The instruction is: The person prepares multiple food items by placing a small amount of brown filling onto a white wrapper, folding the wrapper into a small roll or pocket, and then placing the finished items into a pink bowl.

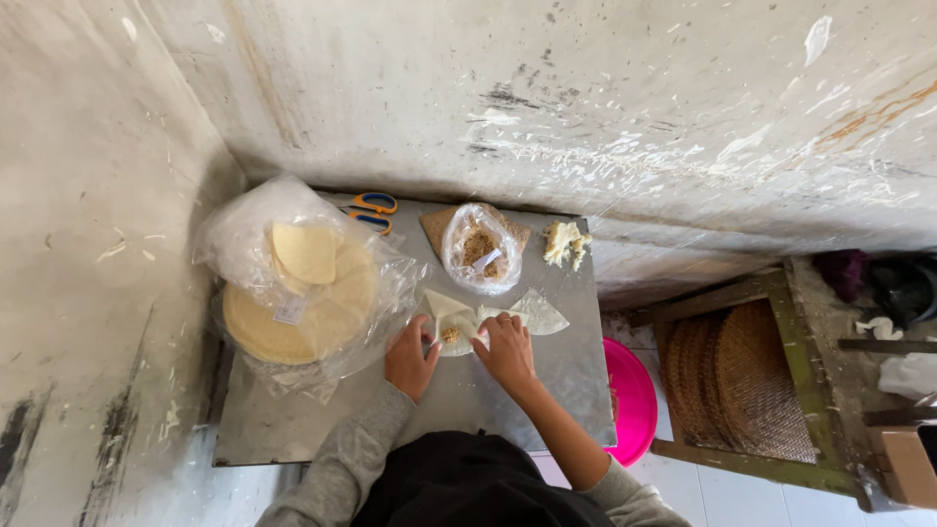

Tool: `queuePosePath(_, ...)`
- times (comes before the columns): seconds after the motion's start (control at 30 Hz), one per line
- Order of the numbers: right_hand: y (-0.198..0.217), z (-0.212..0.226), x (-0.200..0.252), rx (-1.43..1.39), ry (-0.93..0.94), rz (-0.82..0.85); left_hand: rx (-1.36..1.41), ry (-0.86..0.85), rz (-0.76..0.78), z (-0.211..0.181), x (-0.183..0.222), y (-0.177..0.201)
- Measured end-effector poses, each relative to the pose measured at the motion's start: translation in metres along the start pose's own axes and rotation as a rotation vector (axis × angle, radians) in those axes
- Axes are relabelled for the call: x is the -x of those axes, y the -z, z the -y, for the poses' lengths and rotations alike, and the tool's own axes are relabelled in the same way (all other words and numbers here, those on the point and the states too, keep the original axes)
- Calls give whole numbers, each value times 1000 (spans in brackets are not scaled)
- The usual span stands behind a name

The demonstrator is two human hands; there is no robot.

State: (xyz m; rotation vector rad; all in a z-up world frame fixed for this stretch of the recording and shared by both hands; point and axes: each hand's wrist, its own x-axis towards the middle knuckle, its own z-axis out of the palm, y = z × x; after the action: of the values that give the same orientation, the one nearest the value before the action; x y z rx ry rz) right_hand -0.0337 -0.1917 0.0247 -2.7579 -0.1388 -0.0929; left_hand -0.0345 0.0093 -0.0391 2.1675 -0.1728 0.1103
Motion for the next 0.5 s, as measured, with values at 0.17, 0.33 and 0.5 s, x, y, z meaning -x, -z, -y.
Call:
queuePosePath(0.17,4,9,1,-152,5,-7,-6,-78,-18,-4,-3,1)
queuePosePath(0.33,2,25,4,-365,171,-148,-48,-100,34,-13,1,14)
queuePosePath(0.5,-10,28,9,-552,150,-91,-36,-45,92,-18,-2,20)
